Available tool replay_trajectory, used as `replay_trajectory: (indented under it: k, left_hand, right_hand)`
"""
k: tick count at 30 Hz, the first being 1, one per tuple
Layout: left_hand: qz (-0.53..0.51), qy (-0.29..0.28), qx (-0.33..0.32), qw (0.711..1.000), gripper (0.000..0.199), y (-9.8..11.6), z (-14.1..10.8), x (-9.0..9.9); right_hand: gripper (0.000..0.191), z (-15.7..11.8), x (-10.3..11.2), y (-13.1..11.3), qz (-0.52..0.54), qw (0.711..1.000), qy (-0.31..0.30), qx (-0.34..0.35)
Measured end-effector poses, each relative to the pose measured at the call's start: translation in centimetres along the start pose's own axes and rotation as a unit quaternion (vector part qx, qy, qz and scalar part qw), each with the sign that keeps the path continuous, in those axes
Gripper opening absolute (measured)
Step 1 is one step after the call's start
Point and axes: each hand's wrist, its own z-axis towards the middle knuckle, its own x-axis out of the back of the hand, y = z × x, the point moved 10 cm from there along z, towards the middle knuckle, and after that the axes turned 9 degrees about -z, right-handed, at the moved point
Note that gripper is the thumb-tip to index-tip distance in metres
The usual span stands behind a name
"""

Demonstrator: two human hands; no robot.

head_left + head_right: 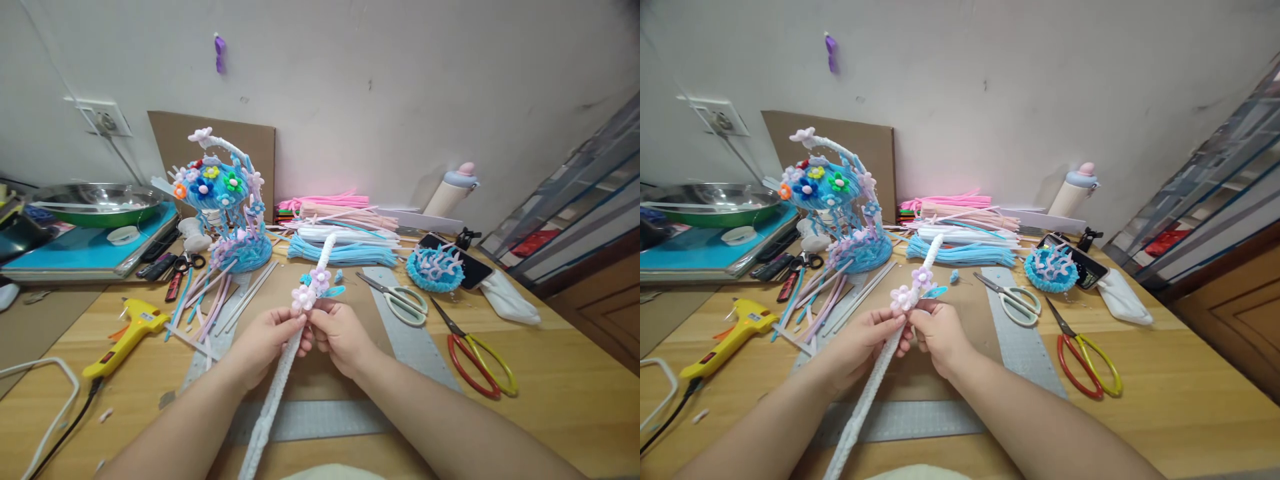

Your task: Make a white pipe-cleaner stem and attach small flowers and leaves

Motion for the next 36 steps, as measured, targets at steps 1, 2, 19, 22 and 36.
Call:
replay_trajectory:
  k: [1,2,19,22,36]
  left_hand:
    - [-0.006,0.0,0.002,1.0,0.017,-0.1,0.0,-0.1]
    - [-0.014,0.004,0.003,1.0,0.017,-0.2,0.1,-0.1]
    - [0.027,0.128,-0.098,0.987,0.023,1.9,-1.1,1.7]
    - [0.021,0.143,-0.095,0.985,0.025,2.1,-1.3,1.8]
    - [0.107,0.111,-0.059,0.986,0.018,1.4,-2.1,0.2]
  right_hand:
    - [0.021,0.0,0.0,0.1,0.0,1.0,-0.003,-0.003]
    - [0.021,0.0,-0.1,0.1,0.0,1.0,-0.005,-0.005]
    - [0.018,-2.6,-0.1,-6.1,-0.4,0.882,0.061,0.243]
    - [0.02,-4.4,-1.3,-7.1,-0.545,0.778,0.063,0.307]
    - [0.019,-11.3,-9.7,-10.0,-0.786,0.406,-0.091,0.458]
